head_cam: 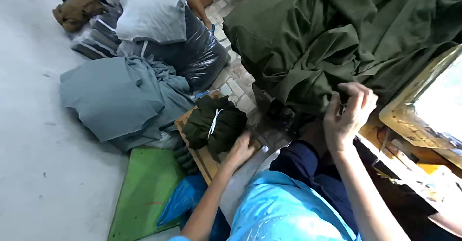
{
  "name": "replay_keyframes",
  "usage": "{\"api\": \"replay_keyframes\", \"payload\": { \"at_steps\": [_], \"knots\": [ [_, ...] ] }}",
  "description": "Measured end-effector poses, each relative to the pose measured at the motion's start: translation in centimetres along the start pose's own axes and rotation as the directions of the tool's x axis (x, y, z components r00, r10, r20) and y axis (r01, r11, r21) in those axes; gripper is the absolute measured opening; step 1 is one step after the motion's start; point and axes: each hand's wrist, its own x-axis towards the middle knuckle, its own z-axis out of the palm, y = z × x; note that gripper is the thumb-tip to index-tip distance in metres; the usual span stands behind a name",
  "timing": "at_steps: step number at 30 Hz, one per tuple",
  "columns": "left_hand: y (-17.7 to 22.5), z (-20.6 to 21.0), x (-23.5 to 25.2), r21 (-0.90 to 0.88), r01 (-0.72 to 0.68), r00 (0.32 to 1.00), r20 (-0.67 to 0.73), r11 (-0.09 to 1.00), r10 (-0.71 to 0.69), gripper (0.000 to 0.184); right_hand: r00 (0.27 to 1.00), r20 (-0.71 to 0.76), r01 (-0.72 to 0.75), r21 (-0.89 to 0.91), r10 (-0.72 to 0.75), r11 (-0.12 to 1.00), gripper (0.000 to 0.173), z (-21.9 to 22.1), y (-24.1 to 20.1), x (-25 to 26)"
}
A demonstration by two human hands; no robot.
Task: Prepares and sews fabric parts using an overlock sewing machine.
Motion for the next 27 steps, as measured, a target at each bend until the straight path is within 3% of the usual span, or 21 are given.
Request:
{"api": "replay_keyframes", "payload": {
  "at_steps": [2, 4, 5, 7, 9, 12, 14, 15, 16, 17, 18, 19, 20, 21, 22, 23, 24, 25, 26, 27],
  "knots": [
    [1.5, -1.4, 5.8, -0.152, -0.08, 0.954, -0.298, 0.985, 0.031, 0.057, 0.995, -0.029, 0.097, 0.015, -0.096, 0.995, 0.024, 0.6, -2.7, -2.2],
    [2.5, -2.3, 12.2, -0.282, -0.151, 0.925, -0.379, 0.947, 0.035, 0.077, 0.992, -0.012, 0.126, 0.001, -0.126, 0.992, 0.02, 1.1, -4.3, -4.2],
    [3.1, -2.2, 14.2, -0.346, -0.135, 0.949, -0.315, 0.929, 0.02, 0.077, 0.993, 0.026, 0.113, 0.02, -0.113, 0.993, 0.019, 1.1, -4.5, -5.0],
    [5.0, -0.5, 13.9, -0.274, 0.053, 0.999, 0.028, 0.96, -0.047, 0.049, 0.984, 0.171, 0.037, 0.12, -0.058, 0.992, 0.02, 0.1, -3.9, -6.2],
    [5.3, 4.2, 11.4, -0.046, -0.017, 0.95, 0.312, 0.999, 0.03, 0.029, 0.937, 0.348, -0.1, 0.337, -0.025, 0.936, 0.021, -1.4, -2.8, -6.4],
    [7.1, 6.9, 2.1, 0.202, -0.182, 0.887, 0.456, 0.962, 0.072, 0.027, 0.838, 0.536, -0.287, 0.585, -0.096, 0.759, 0.03, -2.3, -3.4, -6.2],
    [7.6, 4.9, -2.2, 0.298, -0.141, 0.842, 0.538, 0.944, -0.044, 0.03, 0.702, 0.693, -0.317, 0.512, -0.166, 0.799, 0.039, -1.9, -5.2, -6.6],
    [7.7, 2.7, -3.5, 0.311, -0.098, 0.807, 0.581, 0.945, -0.108, 0.031, 0.572, 0.798, -0.354, 0.449, -0.19, 0.821, 0.044, -1.4, -6.1, -6.7],
    [7.7, 0.4, -4.6, 0.304, -0.075, 0.78, 0.611, 0.95, -0.134, 0.03, 0.377, 0.897, -0.432, 0.39, -0.23, 0.813, 0.05, -1.1, -6.7, -6.8],
    [7.4, -2.0, -5.9, 0.272, -0.097, 0.773, 0.627, 0.957, -0.1, 0.028, 0.169, 0.941, -0.526, 0.339, -0.295, 0.78, 0.058, -0.9, -7.0, -6.9],
    [6.9, -4.2, -7.3, 0.203, -0.145, 0.8, 0.6, 0.968, -0.006, 0.027, 0.055, 0.927, -0.609, 0.326, -0.371, 0.723, 0.062, -0.8, -6.9, -7.6],
    [6.0, -6.3, -8.6, 0.097, -0.194, 0.851, 0.512, 0.976, 0.118, 0.025, 0.032, 0.901, -0.693, 0.332, -0.433, 0.64, 0.062, -1.0, -6.0, -8.7],
    [5.0, -8.2, -9.6, -0.059, -0.224, 0.906, 0.354, 0.973, 0.23, 0.022, 0.078, 0.885, -0.776, 0.343, -0.459, 0.529, 0.057, -1.7, -4.3, -10.1],
    [3.8, -9.8, -10.2, -0.264, -0.227, 0.951, 0.148, 0.937, 0.272, 0.02, 0.172, 0.886, -0.832, 0.364, -0.43, 0.418, 0.047, -2.8, -2.0, -11.4],
    [3.4, -10.8, -10.3, -0.462, -0.227, 0.973, -0.073, 0.857, 0.218, 0.018, 0.261, 0.898, -0.856, 0.385, -0.355, 0.344, 0.035, -4.1, 0.6, -12.6],
    [3.7, -11.4, -9.8, -0.569, -0.262, 0.952, -0.285, 0.78, 0.111, 0.017, 0.316, 0.916, -0.868, 0.385, -0.248, 0.315, 0.027, -5.5, 2.9, -13.5],
    [4.2, -11.2, -8.8, -0.562, -0.292, 0.899, -0.437, 0.774, 0.022, 0.018, 0.336, 0.927, -0.875, 0.373, -0.166, 0.308, 0.023, -6.9, 4.5, -14.0],
    [4.9, -10.1, -7.6, -0.52, -0.279, 0.867, -0.498, 0.807, -0.021, 0.016, 0.341, 0.932, -0.879, 0.362, -0.121, 0.311, 0.021, -8.0, 5.2, -14.1],
    [5.7, -8.1, -6.4, -0.515, -0.266, 0.89, -0.456, 0.815, 0.002, 0.014, 0.352, 0.928, -0.872, 0.373, -0.121, 0.318, 0.022, -8.9, 4.8, -13.9],
    [6.8, -5.4, -5.4, -0.548, -0.268, 0.944, -0.315, 0.792, 0.101, 0.019, 0.384, 0.912, -0.846, 0.41, -0.145, 0.339, 0.024, -9.5, 3.6, -13.5]
  ]
}}
